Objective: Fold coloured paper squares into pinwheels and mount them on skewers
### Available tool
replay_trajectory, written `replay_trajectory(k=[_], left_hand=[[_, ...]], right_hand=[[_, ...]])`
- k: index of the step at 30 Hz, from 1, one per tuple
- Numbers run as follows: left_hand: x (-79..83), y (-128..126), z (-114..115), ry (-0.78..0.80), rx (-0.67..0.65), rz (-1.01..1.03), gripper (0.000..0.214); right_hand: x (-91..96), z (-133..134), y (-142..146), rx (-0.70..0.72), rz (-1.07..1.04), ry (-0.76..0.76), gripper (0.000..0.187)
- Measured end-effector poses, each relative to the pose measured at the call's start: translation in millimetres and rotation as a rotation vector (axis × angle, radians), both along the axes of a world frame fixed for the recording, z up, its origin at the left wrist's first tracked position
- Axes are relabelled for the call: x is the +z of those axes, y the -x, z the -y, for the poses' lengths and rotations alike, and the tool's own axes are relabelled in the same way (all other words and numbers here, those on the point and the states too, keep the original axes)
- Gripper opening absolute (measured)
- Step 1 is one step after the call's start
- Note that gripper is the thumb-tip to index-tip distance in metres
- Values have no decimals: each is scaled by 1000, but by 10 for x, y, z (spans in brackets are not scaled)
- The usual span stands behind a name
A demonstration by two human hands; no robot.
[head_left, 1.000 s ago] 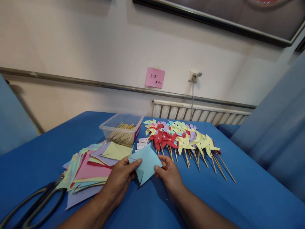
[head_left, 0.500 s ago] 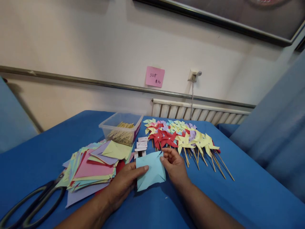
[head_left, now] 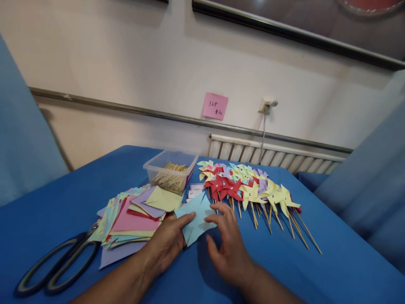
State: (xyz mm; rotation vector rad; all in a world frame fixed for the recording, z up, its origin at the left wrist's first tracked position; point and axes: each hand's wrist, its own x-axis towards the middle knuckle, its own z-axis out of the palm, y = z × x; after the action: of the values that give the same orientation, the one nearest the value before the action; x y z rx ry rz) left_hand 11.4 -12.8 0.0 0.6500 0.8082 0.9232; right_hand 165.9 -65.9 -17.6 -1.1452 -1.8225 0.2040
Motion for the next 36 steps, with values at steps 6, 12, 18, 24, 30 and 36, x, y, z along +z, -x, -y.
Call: replay_trajectory(k=[6, 12, 18, 24, 30, 36], left_hand=[[-28, 23, 20, 24, -13, 64, 32], [-20, 13, 34, 12, -14, 86, 35], [-73, 15, 24, -50, -15, 34, 36], [-68, -19, 67, -85, -15, -91, 40], [-76, -19, 85, -123, -84, -164, 42], [-75, -22, 78, -133, -79, -204, 40]], right_hand=[[-5, 35, 122, 24, 269, 21, 50], [-33, -5, 77, 11, 249, -32, 26], [-118, -80, 44, -33, -24, -2, 13], [-169, -164, 1, -80, -238, 111, 9], [-151, -160, 12, -71, -261, 145, 8], [-157, -165, 9, -70, -261, 188, 10]])
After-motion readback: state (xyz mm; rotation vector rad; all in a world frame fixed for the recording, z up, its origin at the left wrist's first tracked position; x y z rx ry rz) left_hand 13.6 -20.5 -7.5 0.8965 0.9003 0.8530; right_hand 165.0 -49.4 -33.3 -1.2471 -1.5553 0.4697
